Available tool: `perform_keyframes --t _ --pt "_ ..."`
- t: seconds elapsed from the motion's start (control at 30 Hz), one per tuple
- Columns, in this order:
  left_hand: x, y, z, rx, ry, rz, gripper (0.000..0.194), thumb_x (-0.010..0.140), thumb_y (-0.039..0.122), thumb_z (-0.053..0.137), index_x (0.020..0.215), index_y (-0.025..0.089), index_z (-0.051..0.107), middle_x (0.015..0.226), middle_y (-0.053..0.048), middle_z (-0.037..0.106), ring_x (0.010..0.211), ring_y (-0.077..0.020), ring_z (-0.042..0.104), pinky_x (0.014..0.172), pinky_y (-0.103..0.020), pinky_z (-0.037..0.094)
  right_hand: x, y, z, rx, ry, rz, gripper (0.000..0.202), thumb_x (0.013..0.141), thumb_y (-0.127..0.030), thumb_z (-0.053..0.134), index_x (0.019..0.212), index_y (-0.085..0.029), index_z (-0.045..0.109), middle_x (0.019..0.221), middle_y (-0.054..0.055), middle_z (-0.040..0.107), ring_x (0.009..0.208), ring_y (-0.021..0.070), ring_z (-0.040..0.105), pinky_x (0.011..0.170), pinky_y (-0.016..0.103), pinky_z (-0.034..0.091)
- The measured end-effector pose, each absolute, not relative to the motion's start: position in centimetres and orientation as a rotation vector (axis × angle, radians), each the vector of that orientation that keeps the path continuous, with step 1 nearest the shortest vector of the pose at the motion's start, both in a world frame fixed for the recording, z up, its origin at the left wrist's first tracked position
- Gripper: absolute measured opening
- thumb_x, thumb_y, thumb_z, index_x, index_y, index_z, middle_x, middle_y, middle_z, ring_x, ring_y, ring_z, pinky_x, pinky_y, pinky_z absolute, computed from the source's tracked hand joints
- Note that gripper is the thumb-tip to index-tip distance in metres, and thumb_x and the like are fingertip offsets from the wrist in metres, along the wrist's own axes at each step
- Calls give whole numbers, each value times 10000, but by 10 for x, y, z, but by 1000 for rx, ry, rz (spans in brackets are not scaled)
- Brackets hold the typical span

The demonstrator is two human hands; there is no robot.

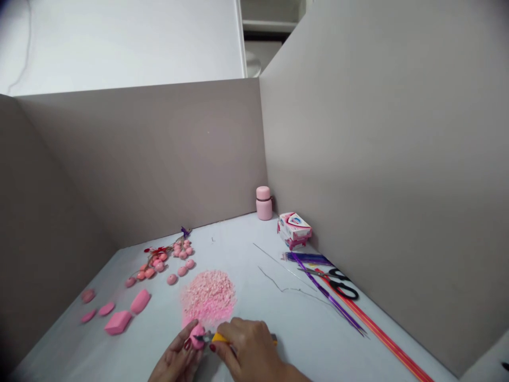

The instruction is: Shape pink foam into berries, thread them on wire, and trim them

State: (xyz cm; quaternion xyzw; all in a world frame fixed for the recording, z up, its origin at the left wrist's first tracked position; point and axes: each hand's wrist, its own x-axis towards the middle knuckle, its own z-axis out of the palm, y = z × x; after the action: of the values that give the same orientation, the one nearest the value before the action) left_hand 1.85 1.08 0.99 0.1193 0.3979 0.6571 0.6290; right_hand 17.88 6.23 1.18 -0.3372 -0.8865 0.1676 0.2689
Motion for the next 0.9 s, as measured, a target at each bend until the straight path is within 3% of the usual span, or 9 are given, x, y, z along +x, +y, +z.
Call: perform_keyframes --t 0.13,0.33,0.9 --pt "17 13 4 309 877 1454 328 451 164 853 762 161 750 755 -83 782 717 -159 713 683 -194 560 177 61 9 -866 -2424 340 286 901 -385 359 730 -220 518 637 -14 589 583 137 565 513 240 294" --pt "15 14 -1 315 890 1452 312 452 143 851 746 160 745 713 -67 781 649 -140 710 645 -177 555 177 61 9 -924 -2445 208 253 899 -379 389 758 -225 532 659 -12 595 593 152 581 508 258 280" --pt "15 14 6 255 964 1492 355 379 103 866 704 138 729 610 -50 766 566 -121 702 589 -159 562 177 60 12 -1063 -2462 316 174 879 -299 449 770 -219 558 704 -12 625 652 149 601 547 243 310"
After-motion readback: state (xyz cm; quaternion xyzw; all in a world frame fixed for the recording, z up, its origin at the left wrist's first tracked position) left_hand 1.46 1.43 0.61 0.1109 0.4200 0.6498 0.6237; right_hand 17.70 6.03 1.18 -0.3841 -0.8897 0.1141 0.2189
